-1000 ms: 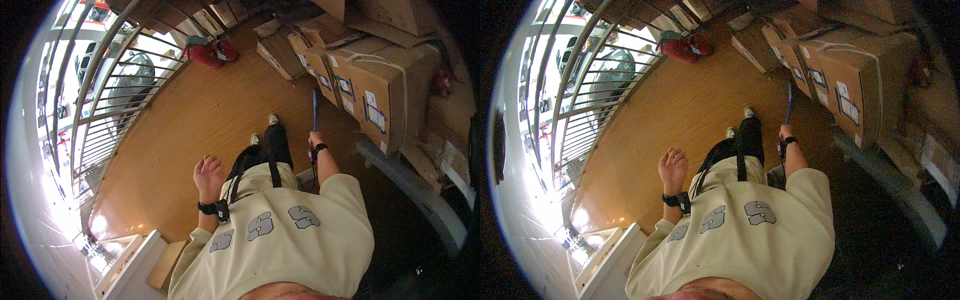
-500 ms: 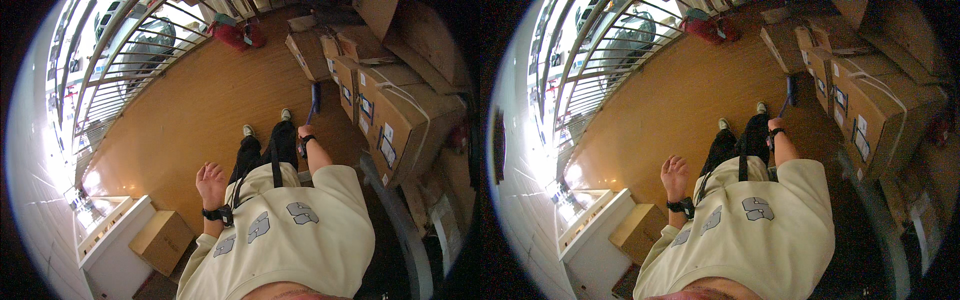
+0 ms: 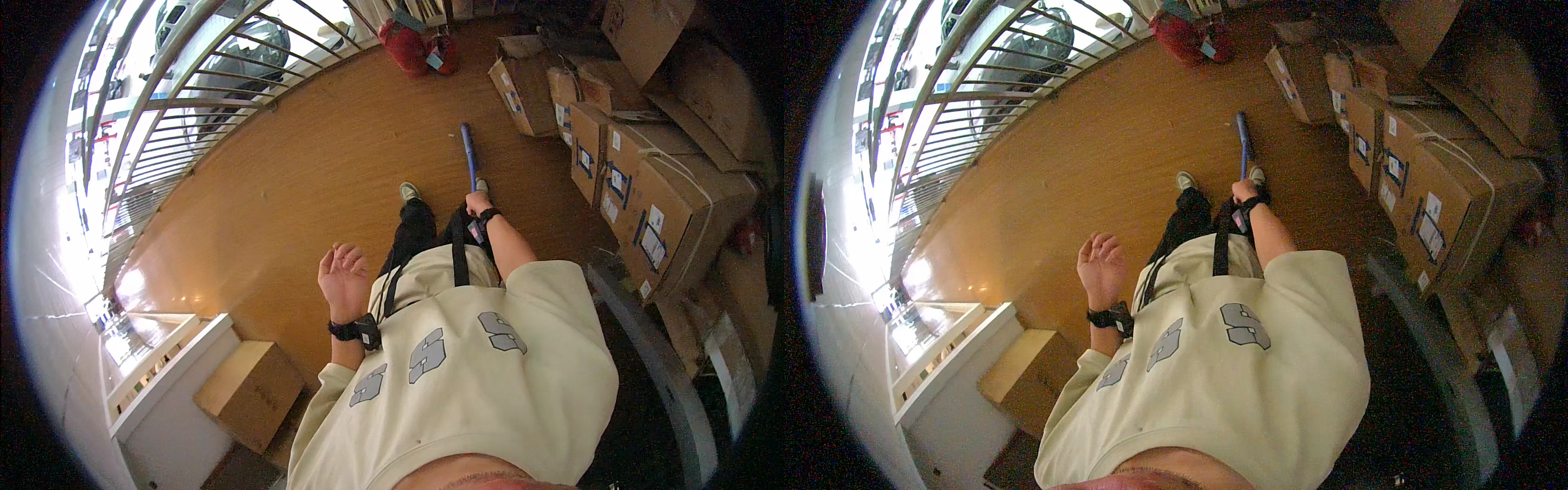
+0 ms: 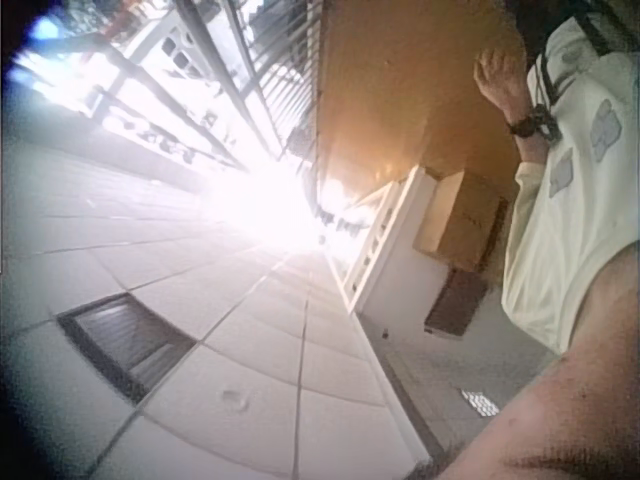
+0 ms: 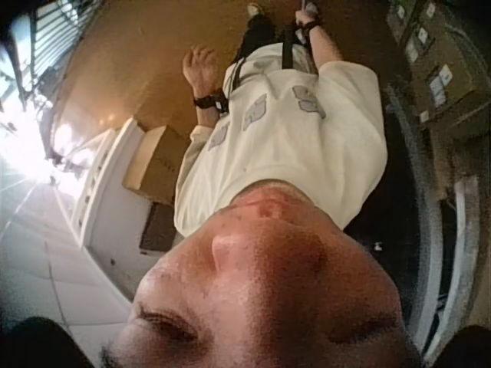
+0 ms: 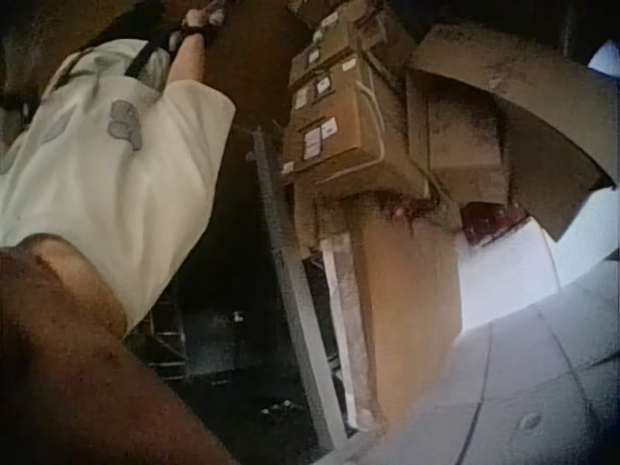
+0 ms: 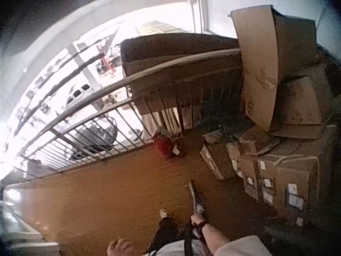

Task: The person sweeps a wooden floor using a blue broom, moving debris into a pile. The person navigates around stacked cardboard boxes and a fire extinguisher while sweeping a landing area and a staircase.

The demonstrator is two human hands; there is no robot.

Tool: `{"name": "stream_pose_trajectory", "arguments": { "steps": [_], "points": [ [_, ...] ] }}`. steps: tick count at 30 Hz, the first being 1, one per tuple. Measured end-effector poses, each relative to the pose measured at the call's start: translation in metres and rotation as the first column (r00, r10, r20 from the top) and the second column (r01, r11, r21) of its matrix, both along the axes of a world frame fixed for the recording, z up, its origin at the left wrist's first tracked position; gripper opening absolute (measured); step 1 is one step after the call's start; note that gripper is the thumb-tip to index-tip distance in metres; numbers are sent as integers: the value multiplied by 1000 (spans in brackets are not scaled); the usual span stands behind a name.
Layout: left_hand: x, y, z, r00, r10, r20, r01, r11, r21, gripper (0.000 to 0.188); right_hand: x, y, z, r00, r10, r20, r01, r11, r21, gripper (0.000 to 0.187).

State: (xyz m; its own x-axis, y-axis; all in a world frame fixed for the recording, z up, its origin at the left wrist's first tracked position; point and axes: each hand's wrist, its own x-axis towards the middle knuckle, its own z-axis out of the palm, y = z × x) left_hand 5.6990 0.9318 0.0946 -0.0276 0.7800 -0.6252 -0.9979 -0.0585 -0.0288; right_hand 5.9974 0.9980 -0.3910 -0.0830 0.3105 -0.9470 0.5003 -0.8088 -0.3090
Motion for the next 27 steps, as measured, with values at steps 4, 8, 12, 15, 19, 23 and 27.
{"name": "stream_pose_trajectory", "arguments": {
  "steps": [4,8,12,15,19,23,27],
  "points": [
    [-59,7,-4,1000,18,17,-20,996,84,15,-18,19,86,916,-377,137,382,924,-11,19],
    [-102,14,-16,999,10,48,-18,987,159,17,-17,22,160,902,-425,75,417,903,107,20],
    [-118,22,-21,995,53,79,-66,983,171,13,0,28,181,906,-402,135,378,910,173,26],
    [-118,24,-23,995,72,69,-82,984,160,11,16,43,185,899,-359,249,323,930,176,29],
    [-110,24,-24,994,84,77,-94,986,139,11,39,73,192,844,-379,379,360,925,123,23],
    [-84,31,-28,992,120,32,-122,989,84,12,54,98,169,800,-393,453,356,919,168,23],
    [-42,46,-25,996,93,1,-93,995,37,15,74,133,134,901,-9,434,-2,1000,26,21]
  ]
}}
